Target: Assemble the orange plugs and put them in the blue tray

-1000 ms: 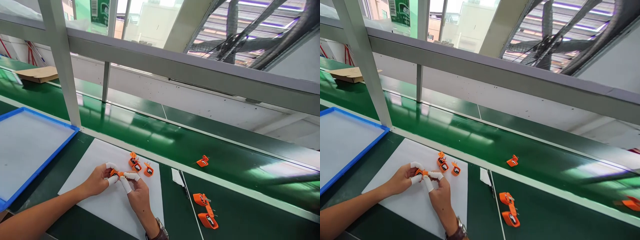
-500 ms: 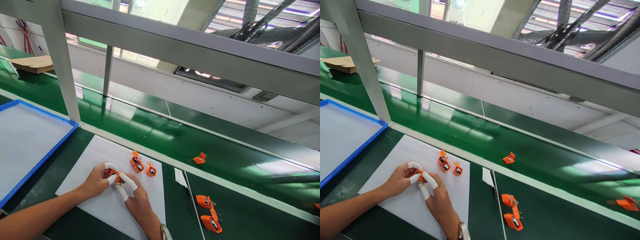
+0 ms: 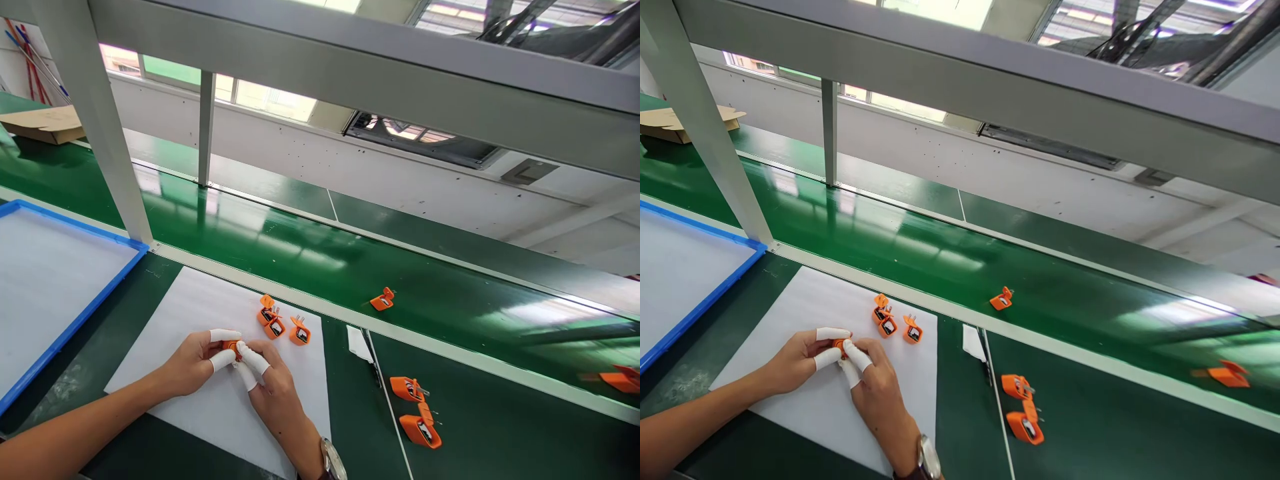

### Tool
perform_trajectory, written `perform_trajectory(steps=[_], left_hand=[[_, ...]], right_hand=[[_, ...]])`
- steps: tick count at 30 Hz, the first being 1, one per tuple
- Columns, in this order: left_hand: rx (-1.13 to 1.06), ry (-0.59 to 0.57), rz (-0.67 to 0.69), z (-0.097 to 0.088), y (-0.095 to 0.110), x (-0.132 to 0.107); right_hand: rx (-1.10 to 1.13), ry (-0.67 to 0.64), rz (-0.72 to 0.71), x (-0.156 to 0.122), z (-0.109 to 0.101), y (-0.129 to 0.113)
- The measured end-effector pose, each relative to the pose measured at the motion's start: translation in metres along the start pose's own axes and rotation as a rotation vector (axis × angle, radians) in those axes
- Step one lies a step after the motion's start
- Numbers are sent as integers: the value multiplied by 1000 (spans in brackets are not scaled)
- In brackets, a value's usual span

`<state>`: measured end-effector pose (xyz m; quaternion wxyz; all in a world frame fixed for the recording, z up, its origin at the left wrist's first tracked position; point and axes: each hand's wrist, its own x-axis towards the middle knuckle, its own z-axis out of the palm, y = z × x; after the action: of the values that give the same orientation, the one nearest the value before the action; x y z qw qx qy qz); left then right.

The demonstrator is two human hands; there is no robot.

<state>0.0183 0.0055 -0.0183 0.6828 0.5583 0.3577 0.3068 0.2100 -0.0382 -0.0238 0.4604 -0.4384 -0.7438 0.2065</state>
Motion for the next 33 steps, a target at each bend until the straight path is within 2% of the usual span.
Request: perform_trajectory(steps=[2, 6, 9, 16, 24, 30, 33], left_hand=[[-10, 9, -5, -1, 2, 0], [-44, -19, -23, 0, 4, -2], [-30, -43, -35, 0, 2, -4], [0, -39, -50, -2, 0, -5], [6, -35, -80, -3, 4, 0], [1, -144, 46, 0, 11, -2], [44, -86, 115, 4, 10, -1]], right_hand=[[177, -23, 132, 0, -1, 0], [514, -72, 501, 0, -4, 0], [615, -115, 625, 4, -5, -3], [644, -108, 641, 11, -2, -7], [678, -49, 659, 7, 2, -4], [677, 24, 669, 5, 5, 0], [651, 31, 662, 3, 8, 3]])
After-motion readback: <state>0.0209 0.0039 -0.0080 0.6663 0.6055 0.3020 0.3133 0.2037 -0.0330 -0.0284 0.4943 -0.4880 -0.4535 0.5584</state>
